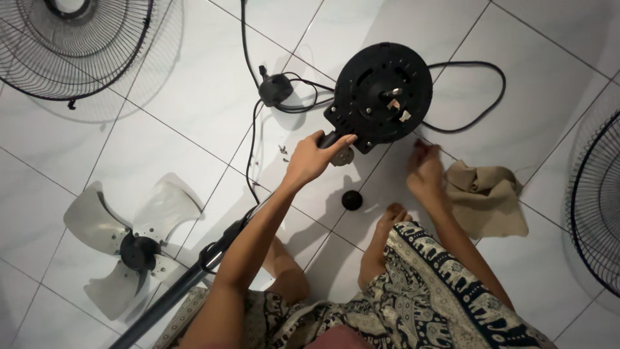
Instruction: The person sits on a tiled floor and uses a screwdriver to tighten screws on the rear housing of a disassembled electric fan motor. The fan blades, cage, and stand are laid out nearby.
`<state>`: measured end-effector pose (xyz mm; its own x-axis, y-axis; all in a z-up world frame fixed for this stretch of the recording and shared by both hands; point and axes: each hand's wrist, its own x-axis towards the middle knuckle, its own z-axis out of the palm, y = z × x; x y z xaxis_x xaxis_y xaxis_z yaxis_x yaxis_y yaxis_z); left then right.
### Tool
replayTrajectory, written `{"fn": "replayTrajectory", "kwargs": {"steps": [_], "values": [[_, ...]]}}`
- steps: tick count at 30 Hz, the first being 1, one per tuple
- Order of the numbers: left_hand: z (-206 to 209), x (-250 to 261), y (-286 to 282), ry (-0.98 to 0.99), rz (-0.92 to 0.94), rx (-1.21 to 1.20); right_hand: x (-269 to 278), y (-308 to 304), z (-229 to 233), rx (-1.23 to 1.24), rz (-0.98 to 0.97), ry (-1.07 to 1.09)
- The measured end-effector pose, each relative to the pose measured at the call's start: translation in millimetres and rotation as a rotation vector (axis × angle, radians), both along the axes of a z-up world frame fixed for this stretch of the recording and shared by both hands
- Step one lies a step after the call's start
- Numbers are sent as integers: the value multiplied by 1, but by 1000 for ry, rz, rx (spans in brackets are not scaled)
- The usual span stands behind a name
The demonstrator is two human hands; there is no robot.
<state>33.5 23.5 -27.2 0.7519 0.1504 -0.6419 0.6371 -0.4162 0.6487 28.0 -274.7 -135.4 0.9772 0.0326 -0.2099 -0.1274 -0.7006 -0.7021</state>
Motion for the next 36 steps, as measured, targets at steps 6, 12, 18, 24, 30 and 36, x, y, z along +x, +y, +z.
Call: {"fn": "replayTrajectory", "kwargs": {"steps": [6,12,18,24,30,36], "values": [[-1,1,1,-3,-2,5,17,-48,157,44,67,-46],[2,5,3,8,8,10,69,-31,291,-709,800,-159],[5,5,3,21,-10,3,108,25,317,-1013,1031,-353],[4,5,3,-2,-29,16,113,42,319,-1034,1072,-403],[2,5,5,6,-14,-9,116,42,320,-1009,1062,-482],[0,4,4,8,-20,-4,117,43,317,-1032,1074,-449]]}}
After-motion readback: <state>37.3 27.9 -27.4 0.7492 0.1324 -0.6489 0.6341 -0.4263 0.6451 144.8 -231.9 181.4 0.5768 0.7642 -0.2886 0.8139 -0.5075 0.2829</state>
